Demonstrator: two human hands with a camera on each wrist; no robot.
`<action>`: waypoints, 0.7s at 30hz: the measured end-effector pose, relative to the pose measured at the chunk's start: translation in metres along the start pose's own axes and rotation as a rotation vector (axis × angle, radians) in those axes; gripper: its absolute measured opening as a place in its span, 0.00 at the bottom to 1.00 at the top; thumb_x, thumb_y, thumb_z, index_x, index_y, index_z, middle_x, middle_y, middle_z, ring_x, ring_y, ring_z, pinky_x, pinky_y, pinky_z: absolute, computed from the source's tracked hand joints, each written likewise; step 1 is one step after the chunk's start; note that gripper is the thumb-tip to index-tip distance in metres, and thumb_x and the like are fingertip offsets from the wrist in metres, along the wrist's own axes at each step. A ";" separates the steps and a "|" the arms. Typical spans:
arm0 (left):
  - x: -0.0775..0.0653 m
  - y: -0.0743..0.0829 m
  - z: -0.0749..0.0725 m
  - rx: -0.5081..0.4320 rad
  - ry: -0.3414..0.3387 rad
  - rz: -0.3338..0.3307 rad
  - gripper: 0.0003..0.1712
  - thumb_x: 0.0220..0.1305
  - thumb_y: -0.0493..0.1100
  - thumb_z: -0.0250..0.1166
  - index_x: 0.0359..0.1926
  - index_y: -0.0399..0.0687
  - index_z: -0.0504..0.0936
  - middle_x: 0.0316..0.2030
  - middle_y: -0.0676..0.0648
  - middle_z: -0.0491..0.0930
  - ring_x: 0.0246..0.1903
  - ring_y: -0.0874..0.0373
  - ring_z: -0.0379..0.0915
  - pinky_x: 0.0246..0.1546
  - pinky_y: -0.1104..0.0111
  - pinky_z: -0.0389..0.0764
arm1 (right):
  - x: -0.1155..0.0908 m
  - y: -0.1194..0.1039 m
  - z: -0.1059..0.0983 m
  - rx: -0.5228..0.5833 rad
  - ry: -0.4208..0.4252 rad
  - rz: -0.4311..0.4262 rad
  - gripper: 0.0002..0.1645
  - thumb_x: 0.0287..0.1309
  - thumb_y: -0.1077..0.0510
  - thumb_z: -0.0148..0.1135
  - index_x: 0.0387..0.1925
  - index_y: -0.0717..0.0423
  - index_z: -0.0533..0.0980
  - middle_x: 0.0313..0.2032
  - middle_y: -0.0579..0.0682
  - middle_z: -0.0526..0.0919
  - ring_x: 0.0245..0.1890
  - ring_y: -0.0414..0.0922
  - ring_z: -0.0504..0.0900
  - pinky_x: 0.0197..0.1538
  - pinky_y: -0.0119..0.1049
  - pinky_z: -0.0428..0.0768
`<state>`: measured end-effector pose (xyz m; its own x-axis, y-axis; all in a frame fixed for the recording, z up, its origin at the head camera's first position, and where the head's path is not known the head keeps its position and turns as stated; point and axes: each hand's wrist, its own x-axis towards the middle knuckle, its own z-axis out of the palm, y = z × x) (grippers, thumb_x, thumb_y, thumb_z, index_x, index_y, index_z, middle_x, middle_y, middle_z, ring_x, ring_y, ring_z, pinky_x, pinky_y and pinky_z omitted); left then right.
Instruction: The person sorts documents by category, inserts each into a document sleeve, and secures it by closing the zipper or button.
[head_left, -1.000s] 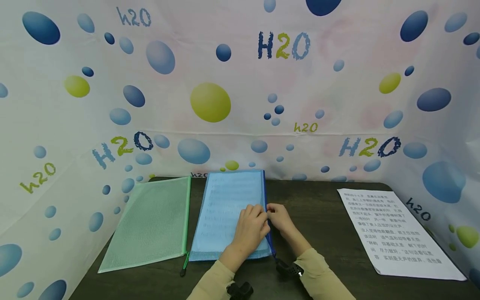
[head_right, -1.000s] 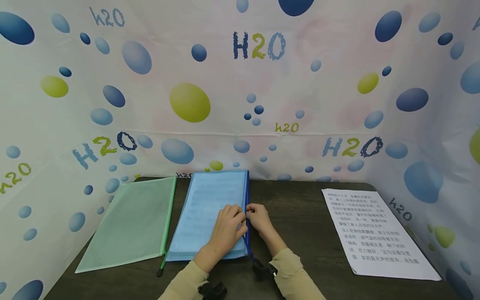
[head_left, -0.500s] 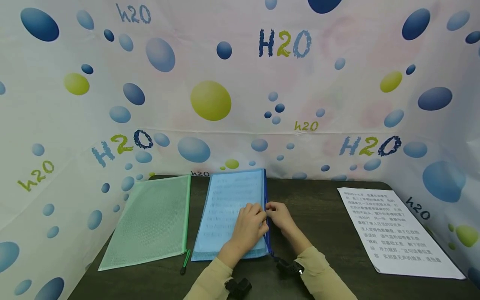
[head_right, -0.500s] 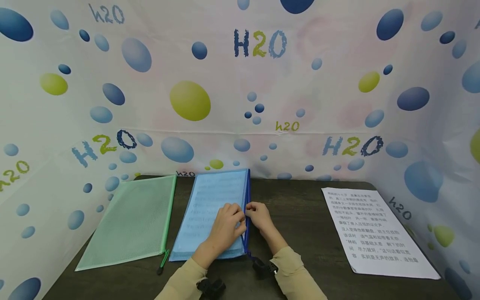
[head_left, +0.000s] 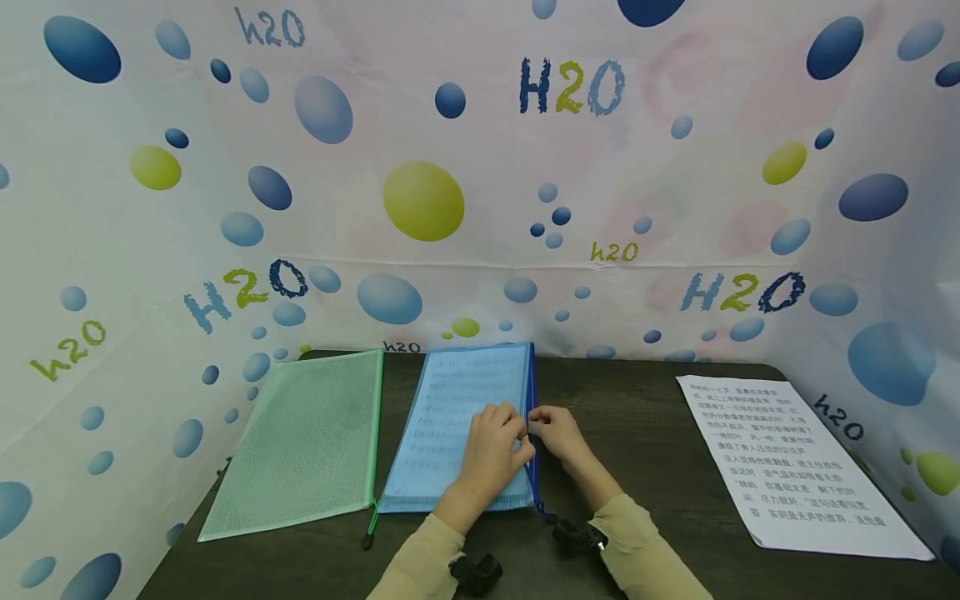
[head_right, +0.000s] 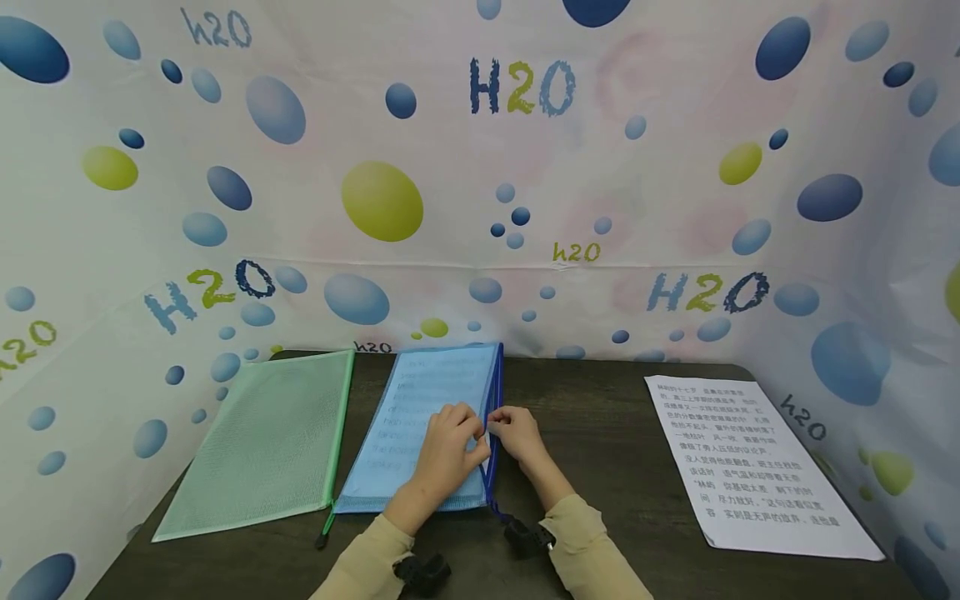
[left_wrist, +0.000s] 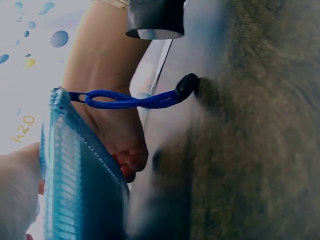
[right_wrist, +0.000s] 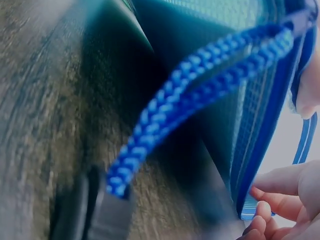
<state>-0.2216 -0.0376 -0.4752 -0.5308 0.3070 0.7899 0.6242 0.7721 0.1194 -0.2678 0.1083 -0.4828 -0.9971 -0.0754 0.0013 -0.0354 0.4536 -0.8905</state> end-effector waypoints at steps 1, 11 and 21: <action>0.000 0.000 0.001 0.002 0.013 -0.013 0.12 0.46 0.36 0.70 0.22 0.52 0.73 0.29 0.54 0.69 0.28 0.61 0.58 0.32 0.73 0.53 | -0.001 0.000 -0.001 -0.006 -0.006 0.001 0.11 0.61 0.65 0.57 0.42 0.67 0.81 0.36 0.56 0.83 0.38 0.47 0.78 0.43 0.41 0.76; 0.000 0.006 0.006 -0.016 0.128 -0.128 0.11 0.44 0.38 0.70 0.20 0.54 0.75 0.28 0.54 0.71 0.28 0.60 0.62 0.31 0.72 0.59 | -0.015 -0.001 -0.016 0.040 -0.036 0.016 0.14 0.64 0.57 0.59 0.45 0.62 0.81 0.43 0.56 0.84 0.40 0.48 0.79 0.42 0.43 0.78; -0.002 0.007 0.012 -0.049 0.172 -0.175 0.11 0.44 0.38 0.71 0.19 0.53 0.75 0.28 0.54 0.71 0.28 0.60 0.63 0.31 0.73 0.58 | -0.031 0.000 -0.039 0.239 -0.127 0.084 0.21 0.68 0.53 0.55 0.50 0.67 0.76 0.44 0.59 0.82 0.40 0.44 0.81 0.43 0.39 0.81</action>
<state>-0.2230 -0.0261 -0.4827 -0.5300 0.0686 0.8452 0.5610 0.7758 0.2888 -0.2398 0.1453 -0.4649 -0.9792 -0.1638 -0.1202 0.0783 0.2417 -0.9672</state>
